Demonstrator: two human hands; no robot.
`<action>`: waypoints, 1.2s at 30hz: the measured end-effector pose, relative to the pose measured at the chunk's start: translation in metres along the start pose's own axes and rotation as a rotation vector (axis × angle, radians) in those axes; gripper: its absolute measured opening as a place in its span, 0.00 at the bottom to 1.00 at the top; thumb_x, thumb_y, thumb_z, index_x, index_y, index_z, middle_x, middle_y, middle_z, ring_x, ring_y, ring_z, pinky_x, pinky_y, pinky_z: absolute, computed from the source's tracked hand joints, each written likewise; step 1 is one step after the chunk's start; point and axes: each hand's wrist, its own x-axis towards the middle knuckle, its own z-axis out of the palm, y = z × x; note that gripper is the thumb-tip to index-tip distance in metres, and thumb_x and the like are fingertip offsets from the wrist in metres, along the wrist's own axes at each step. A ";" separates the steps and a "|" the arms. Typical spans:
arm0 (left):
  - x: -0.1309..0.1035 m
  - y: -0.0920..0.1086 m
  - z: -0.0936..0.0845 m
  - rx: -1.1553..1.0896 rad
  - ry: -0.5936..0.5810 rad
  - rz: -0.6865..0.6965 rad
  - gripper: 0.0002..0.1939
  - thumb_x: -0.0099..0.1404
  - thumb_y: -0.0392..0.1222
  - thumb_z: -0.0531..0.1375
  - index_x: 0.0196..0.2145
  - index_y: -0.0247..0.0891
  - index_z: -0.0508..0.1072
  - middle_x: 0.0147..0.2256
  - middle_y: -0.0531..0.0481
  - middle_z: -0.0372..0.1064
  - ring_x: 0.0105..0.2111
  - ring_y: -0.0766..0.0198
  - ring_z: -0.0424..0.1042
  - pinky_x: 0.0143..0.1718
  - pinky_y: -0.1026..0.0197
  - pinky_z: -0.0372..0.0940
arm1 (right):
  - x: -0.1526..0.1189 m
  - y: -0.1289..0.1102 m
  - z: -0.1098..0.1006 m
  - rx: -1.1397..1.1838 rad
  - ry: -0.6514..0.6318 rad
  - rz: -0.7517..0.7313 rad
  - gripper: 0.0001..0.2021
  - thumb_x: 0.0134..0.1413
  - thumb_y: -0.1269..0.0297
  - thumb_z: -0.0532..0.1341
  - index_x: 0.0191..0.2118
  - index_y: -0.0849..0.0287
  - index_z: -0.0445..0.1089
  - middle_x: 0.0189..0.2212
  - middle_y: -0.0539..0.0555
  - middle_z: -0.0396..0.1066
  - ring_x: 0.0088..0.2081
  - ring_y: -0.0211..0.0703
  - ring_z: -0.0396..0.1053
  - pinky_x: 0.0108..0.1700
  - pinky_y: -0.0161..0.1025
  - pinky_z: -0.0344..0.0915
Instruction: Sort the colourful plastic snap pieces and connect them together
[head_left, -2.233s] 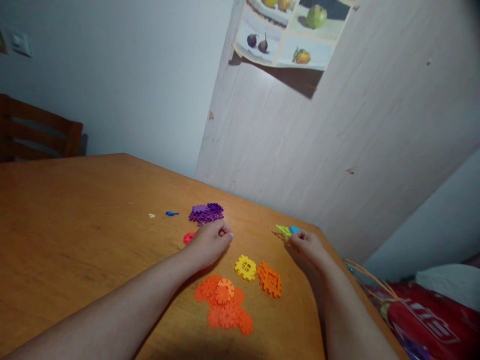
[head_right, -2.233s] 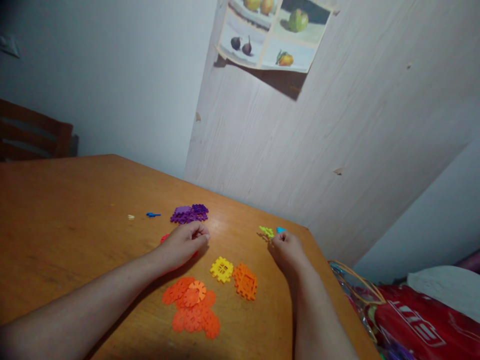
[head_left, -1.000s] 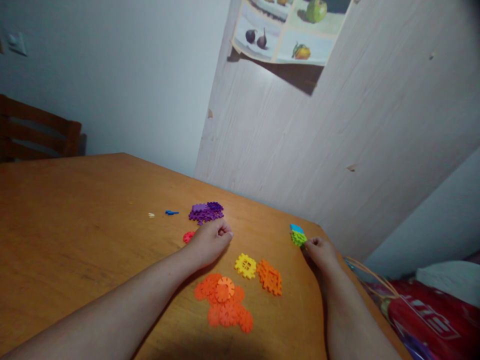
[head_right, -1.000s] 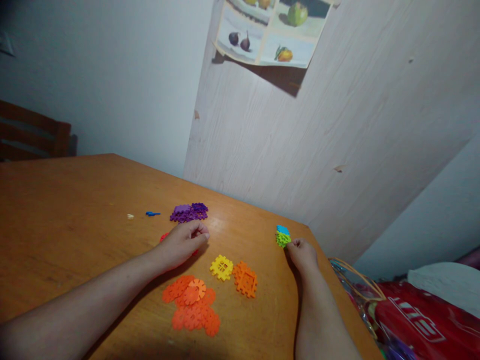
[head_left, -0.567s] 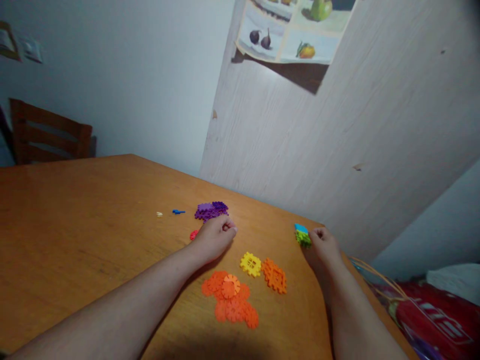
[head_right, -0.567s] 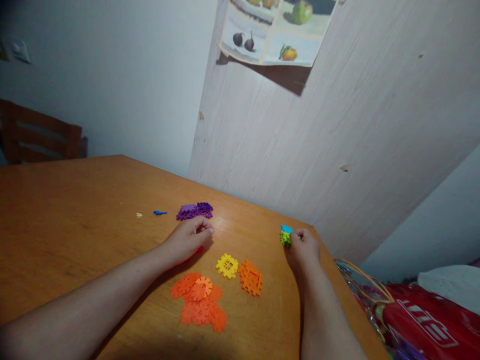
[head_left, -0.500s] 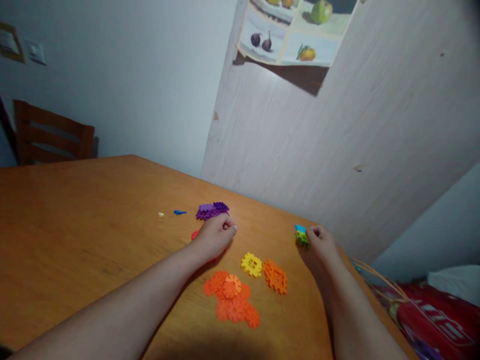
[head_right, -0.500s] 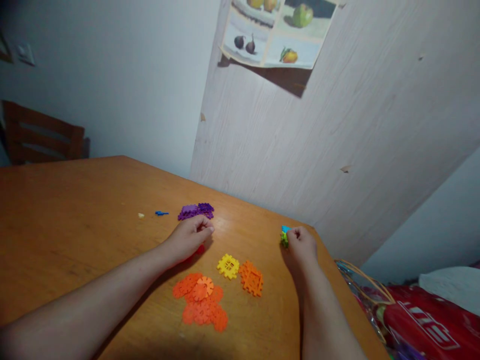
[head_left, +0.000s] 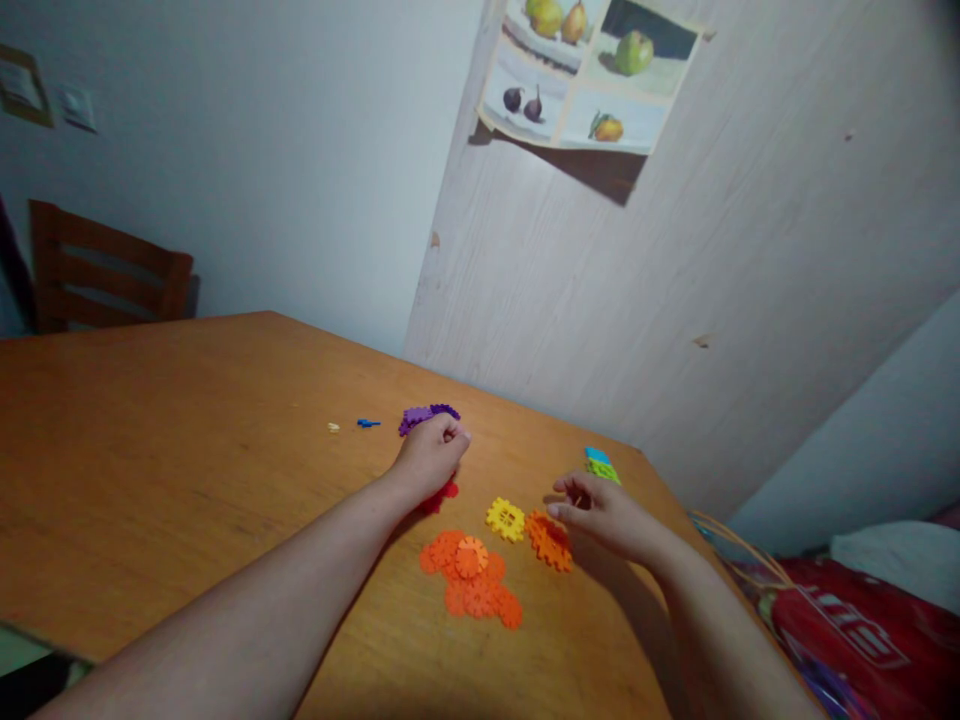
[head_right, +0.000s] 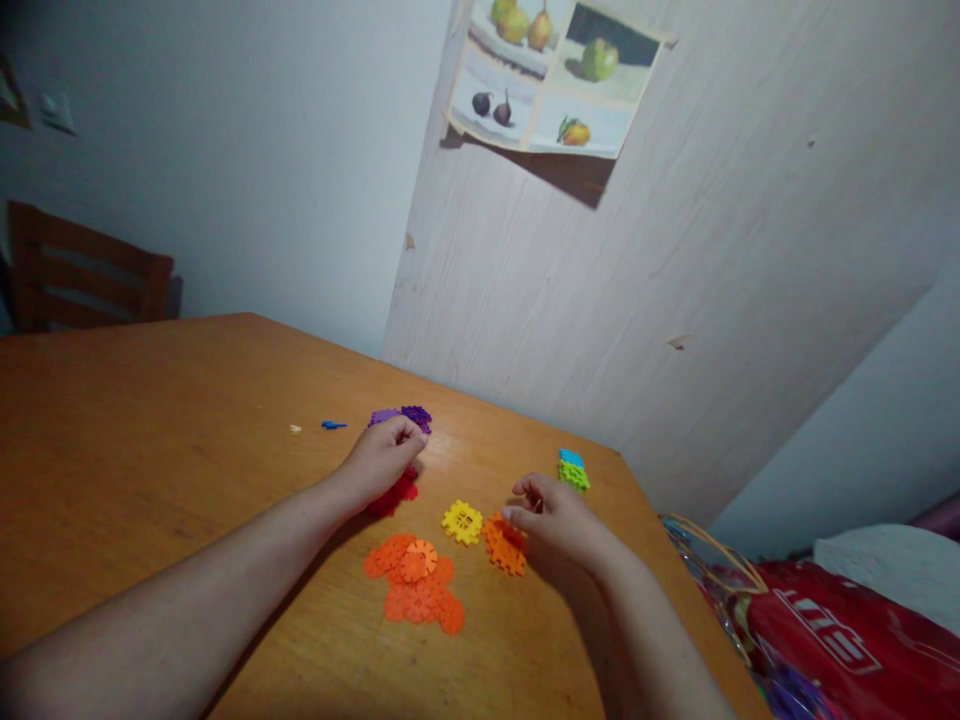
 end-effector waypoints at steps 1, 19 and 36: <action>0.000 0.000 0.000 -0.002 0.004 0.009 0.08 0.61 0.45 0.58 0.28 0.39 0.66 0.22 0.55 0.65 0.21 0.67 0.66 0.24 0.65 0.60 | -0.009 -0.001 0.002 -0.027 -0.023 0.027 0.17 0.48 0.53 0.67 0.42 0.58 0.73 0.30 0.51 0.71 0.32 0.39 0.65 0.33 0.35 0.58; 0.011 0.002 -0.019 -0.119 0.225 -0.008 0.09 0.56 0.44 0.61 0.23 0.38 0.69 0.22 0.53 0.65 0.23 0.66 0.62 0.25 0.63 0.57 | -0.040 -0.014 0.011 -0.296 -0.128 0.071 0.15 0.47 0.59 0.67 0.42 0.55 0.72 0.37 0.52 0.73 0.35 0.40 0.67 0.33 0.36 0.55; 0.010 0.000 -0.015 -0.127 0.161 -0.052 0.10 0.56 0.47 0.61 0.25 0.38 0.70 0.24 0.51 0.68 0.24 0.65 0.65 0.25 0.63 0.60 | -0.054 -0.039 0.005 -0.337 -0.224 0.161 0.19 0.44 0.50 0.69 0.37 0.55 0.68 0.34 0.50 0.72 0.32 0.39 0.64 0.30 0.36 0.51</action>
